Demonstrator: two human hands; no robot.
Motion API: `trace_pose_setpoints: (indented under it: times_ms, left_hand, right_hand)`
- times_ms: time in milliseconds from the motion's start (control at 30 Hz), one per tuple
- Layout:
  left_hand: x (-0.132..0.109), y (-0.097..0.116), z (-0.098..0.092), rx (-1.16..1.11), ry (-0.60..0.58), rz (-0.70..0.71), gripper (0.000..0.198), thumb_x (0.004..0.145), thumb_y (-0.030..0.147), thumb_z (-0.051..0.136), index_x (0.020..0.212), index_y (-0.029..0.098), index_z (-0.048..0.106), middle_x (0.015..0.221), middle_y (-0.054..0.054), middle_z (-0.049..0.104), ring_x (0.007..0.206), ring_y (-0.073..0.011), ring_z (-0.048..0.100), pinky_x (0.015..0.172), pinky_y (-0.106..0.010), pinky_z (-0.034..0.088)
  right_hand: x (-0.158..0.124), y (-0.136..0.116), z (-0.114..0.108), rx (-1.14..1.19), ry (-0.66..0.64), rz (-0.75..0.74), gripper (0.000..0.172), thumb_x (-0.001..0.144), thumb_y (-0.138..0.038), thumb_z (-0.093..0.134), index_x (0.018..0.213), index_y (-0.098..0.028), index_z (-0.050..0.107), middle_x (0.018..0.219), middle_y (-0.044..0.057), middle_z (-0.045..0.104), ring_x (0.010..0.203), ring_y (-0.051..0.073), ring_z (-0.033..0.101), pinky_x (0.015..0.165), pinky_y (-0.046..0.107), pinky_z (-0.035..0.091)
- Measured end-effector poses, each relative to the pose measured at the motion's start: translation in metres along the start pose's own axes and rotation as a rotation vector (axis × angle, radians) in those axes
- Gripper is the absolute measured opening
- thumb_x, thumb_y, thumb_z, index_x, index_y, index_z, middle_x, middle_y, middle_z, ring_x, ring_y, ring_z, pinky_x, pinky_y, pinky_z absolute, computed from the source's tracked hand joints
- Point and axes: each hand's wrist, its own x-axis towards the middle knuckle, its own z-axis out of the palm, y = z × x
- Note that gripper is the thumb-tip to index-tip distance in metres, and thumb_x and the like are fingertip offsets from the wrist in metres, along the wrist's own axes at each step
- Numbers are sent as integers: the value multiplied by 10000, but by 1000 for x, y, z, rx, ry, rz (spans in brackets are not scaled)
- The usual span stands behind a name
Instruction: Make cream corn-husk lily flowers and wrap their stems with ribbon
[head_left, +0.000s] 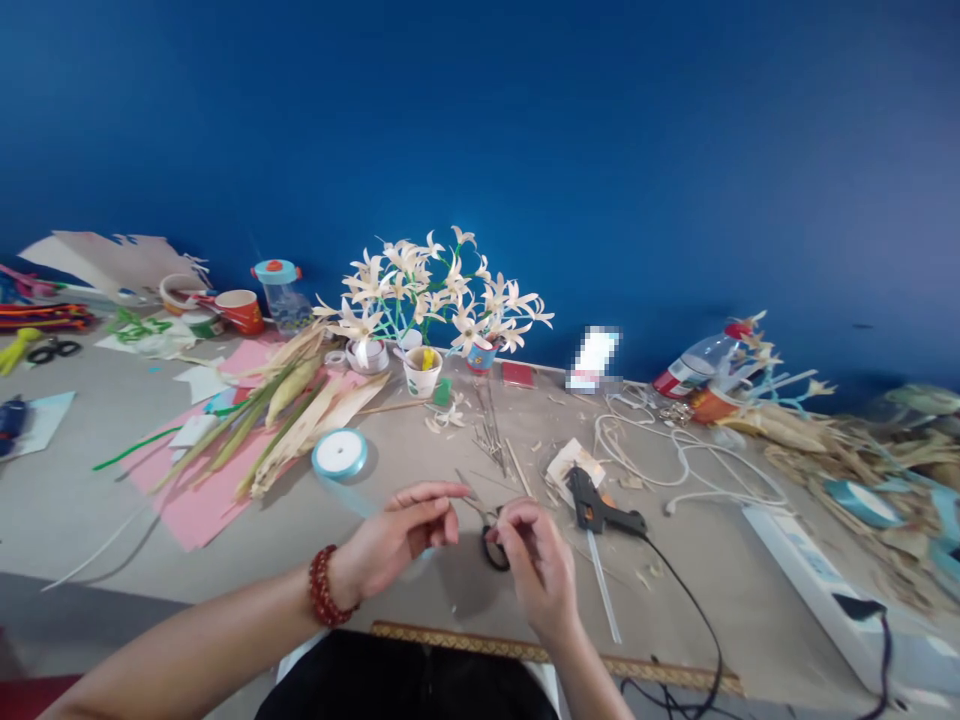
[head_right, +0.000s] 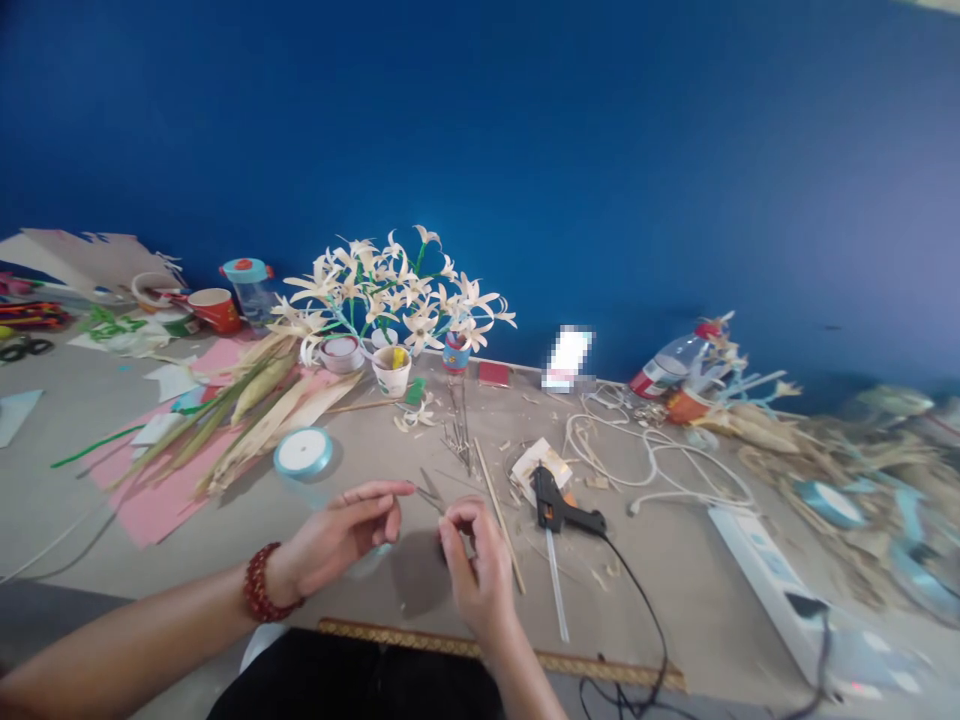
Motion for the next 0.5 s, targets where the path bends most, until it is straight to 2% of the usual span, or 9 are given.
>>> trace_pose_setpoints:
  times_ms: [100,200,300,400,500]
  left_hand:
    - [0,-1,-2,-163,-26,-56,269,868,270,663,1103,152,720,653,-14,594,609,-93,516,689,-241,449]
    - [-2,-1,-1,-117,-36,-24,252,870,284,659,1081,162,721,670,-10,575,610,-96,502,686,-252,449]
    - [-5,3,4,241,11,142,233,873,292,657,1059,172,728,811,-58,640,722,-137,558,717,-266,452]
    - [-9,7,11,692,45,457,222,867,249,656,1069,195,732,996,-102,670,949,-217,596,873,-329,455]
    - [-10,7,18,923,16,652,260,864,211,647,1115,215,715,1064,-120,674,1028,-250,591,930,-363,443]
  right_hand:
    - [4,-2,5,162,6,62,171,1003,-309,454,874,-223,526,810,13,563,685,152,589,658,295,480]
    - [8,-6,11,339,-33,186,229,1001,-370,461,836,-223,520,725,-14,547,619,138,558,619,282,473]
    - [10,-10,15,544,-85,324,256,977,-413,507,813,-217,520,704,-27,531,570,122,527,587,271,481]
    - [7,-13,19,660,-96,380,265,958,-428,542,805,-212,528,719,-25,536,555,113,507,598,278,499]
    - [3,-14,23,663,-85,399,261,947,-443,558,824,-213,540,703,-25,534,566,119,521,587,267,491]
